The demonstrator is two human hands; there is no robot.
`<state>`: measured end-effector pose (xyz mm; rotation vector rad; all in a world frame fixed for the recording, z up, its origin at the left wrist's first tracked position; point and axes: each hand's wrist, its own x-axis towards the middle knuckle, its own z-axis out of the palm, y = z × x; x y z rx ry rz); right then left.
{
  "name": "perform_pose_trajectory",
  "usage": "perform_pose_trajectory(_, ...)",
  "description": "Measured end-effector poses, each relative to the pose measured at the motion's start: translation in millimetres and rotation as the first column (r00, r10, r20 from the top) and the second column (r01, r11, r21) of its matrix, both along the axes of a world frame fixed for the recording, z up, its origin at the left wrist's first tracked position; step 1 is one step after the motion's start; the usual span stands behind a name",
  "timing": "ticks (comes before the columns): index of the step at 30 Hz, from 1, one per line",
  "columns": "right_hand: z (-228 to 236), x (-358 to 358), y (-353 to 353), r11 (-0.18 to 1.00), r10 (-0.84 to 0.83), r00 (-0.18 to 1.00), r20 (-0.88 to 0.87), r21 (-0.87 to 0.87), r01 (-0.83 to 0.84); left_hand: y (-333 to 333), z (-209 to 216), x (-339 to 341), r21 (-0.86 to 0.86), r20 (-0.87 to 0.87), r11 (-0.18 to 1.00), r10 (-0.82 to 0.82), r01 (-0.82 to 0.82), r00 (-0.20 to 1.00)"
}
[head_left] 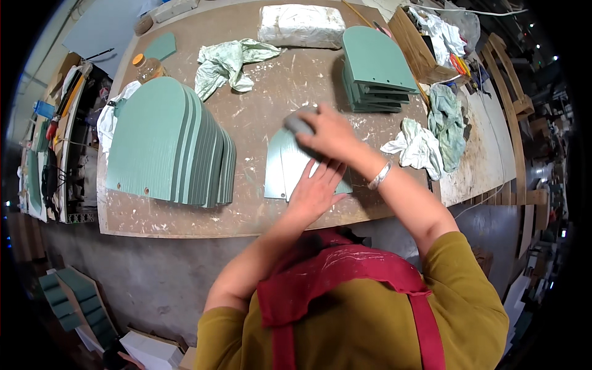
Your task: The person sands the edges and surfaces of several green arched wooden panels using a sanding block by hand, picking each panel up from a stack, wiping it, and placing it onto another stack.
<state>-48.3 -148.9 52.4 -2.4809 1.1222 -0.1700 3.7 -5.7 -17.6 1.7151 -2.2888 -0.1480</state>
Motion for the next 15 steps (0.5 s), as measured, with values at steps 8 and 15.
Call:
perform_pose_trajectory(8, 9.5, -7.2, -0.6, 0.999, -0.049, 0.997, -0.054, 0.001, 0.049, -3.9, 7.3, 2.1, 0.020, 0.009, 1.000, -0.010, 0.010, 1.000)
perform_pose_trajectory(15, 27.5, -43.4, -12.8, 0.956, 0.235, 0.970, -0.055, -0.168, -0.241, 9.3, -10.0, -23.0, -0.006, 0.055, 0.998, -0.057, 0.057, 0.997)
